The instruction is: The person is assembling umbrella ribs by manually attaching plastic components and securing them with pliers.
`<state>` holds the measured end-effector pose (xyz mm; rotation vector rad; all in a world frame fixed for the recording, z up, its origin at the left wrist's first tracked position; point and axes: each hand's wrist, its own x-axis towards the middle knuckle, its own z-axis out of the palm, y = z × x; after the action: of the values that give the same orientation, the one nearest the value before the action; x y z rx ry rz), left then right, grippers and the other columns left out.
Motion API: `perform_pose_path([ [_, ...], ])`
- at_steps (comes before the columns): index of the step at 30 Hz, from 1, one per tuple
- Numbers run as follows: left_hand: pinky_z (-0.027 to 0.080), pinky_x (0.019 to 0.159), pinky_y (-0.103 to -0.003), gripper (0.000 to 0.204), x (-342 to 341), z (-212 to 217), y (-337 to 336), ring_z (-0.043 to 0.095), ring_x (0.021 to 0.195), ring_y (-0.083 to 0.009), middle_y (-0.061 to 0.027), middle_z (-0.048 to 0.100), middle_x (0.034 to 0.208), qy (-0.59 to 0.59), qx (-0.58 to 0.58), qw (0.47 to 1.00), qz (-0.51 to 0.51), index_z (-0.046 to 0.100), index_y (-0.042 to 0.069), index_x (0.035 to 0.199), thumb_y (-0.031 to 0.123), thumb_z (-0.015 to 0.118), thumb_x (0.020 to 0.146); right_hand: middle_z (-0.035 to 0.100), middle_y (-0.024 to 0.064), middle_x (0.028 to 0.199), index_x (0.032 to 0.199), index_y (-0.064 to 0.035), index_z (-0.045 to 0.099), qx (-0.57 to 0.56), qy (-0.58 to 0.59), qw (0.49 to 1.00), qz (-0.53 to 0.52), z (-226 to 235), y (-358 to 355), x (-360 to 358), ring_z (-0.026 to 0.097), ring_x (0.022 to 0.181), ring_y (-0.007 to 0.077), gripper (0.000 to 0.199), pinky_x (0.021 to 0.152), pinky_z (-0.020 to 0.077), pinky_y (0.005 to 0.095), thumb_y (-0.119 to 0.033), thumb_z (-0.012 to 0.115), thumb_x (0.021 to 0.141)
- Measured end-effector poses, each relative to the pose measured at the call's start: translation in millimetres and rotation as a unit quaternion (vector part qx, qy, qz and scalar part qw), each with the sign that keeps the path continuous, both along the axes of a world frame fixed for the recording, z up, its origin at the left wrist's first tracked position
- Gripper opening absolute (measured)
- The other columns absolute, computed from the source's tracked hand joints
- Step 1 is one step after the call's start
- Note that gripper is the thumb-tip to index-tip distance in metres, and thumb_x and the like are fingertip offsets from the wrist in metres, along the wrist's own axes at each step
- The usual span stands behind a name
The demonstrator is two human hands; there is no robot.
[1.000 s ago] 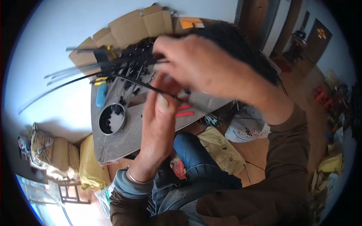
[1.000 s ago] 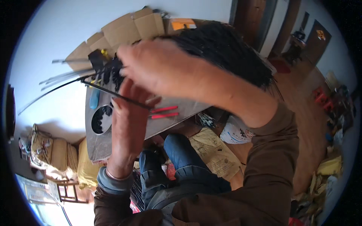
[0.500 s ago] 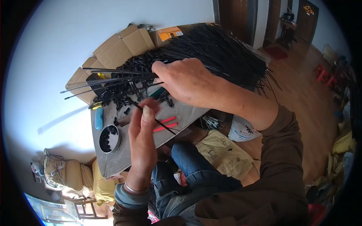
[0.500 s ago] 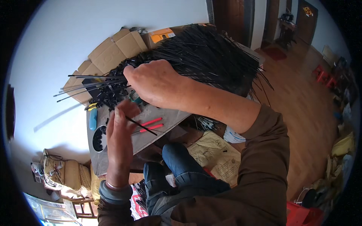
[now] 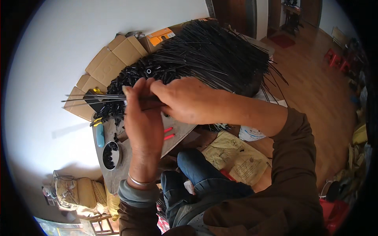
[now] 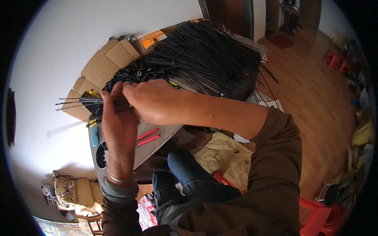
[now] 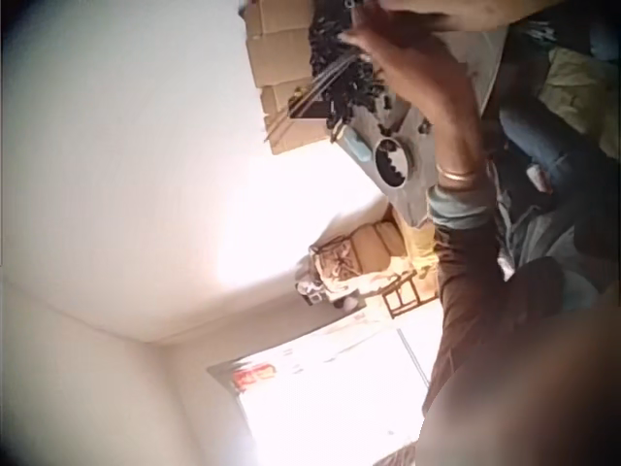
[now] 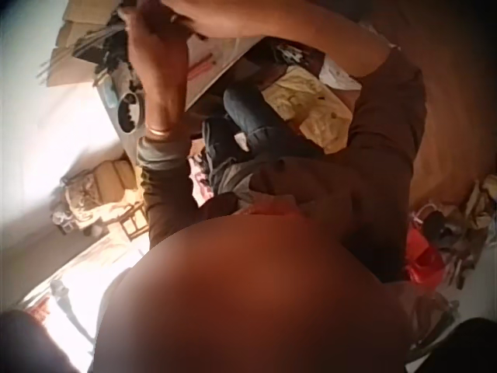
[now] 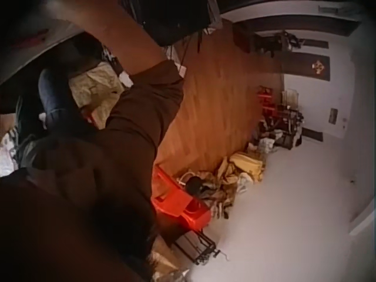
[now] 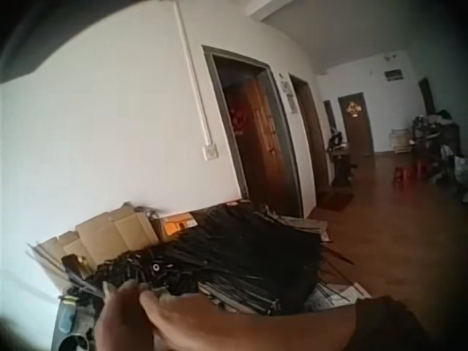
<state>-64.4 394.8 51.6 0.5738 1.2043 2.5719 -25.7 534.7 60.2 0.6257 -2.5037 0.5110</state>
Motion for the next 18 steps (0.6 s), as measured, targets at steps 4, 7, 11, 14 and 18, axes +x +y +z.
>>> perform_pose_path([
  [4, 0.043, 0.066, -0.032, 0.036, -21.9, 5.5, -20.4, 0.044, 0.057, -0.0156, 0.0016, 0.041, 0.061, 0.013, 0.061, 0.996, -0.056, 0.055, 0.008, 0.089, 0.043, 0.045, 0.097, 0.068, 0.0133, 0.086, 0.110, 0.0031, 0.059, -0.097, -0.340, 0.899, 0.257, -2.8, 72.8, -23.4, 0.066, 0.074, 0.0222, 0.032, 0.068, 0.0530, 0.0317, -0.017, 0.061, 0.085],
  [7, 0.021, 0.042, -0.023, 0.031, -32.0, 24.5, -44.3, 0.022, 0.047, -0.0065, 0.0056, 0.025, 0.057, -0.014, 0.015, 0.998, -0.062, 0.052, 0.010, 0.087, 0.039, 0.046, 0.098, 0.068, 0.0092, 0.087, 0.096, -0.0022, 0.066, -0.230, -0.150, 0.941, -0.198, -28.0, 170.2, -67.4, 0.065, 0.073, 0.0187, 0.026, 0.065, 0.0518, 0.0308, -0.025, 0.061, 0.085],
  [11, 0.019, 0.040, -0.021, 0.027, -32.1, 35.0, -43.5, 0.022, 0.046, -0.0050, 0.0063, 0.026, 0.059, -0.129, -0.020, 0.989, -0.064, 0.052, 0.009, 0.096, 0.035, 0.045, 0.099, 0.065, 0.0208, 0.101, 0.096, -0.0037, 0.068, -0.120, -0.128, 0.836, -0.519, -86.3, 294.1, -80.1, 0.061, 0.098, 0.0373, 0.037, 0.081, 0.0483, 0.0461, -0.037, 0.063, 0.081],
  [14, 0.018, 0.038, -0.021, 0.029, -32.5, 29.6, -50.5, 0.021, 0.045, -0.0048, 0.0065, 0.025, 0.059, -0.118, -0.012, 0.991, -0.064, 0.051, 0.008, 0.096, 0.036, 0.044, 0.099, 0.062, 0.0173, 0.113, 0.110, -0.0075, 0.064, -0.101, -0.173, 0.806, -0.557, -113.1, 283.7, -97.8, 0.058, 0.106, 0.0359, 0.038, 0.086, 0.0471, 0.0467, -0.035, 0.064, 0.083],
  [18, 0.018, 0.037, -0.021, 0.034, -34.9, 23.5, -38.0, 0.020, 0.044, -0.0050, 0.0061, 0.024, 0.057, -0.101, -0.002, 0.990, -0.097, 0.052, 0.008, 0.095, 0.040, 0.040, 0.099, 0.063, 0.0169, 0.111, 0.109, -0.0071, 0.063, -0.141, -0.190, 0.790, -0.565, -109.6, 283.7, -106.9, 0.059, 0.105, 0.0360, 0.034, 0.085, 0.0469, 0.0469, -0.031, 0.062, 0.085],
])
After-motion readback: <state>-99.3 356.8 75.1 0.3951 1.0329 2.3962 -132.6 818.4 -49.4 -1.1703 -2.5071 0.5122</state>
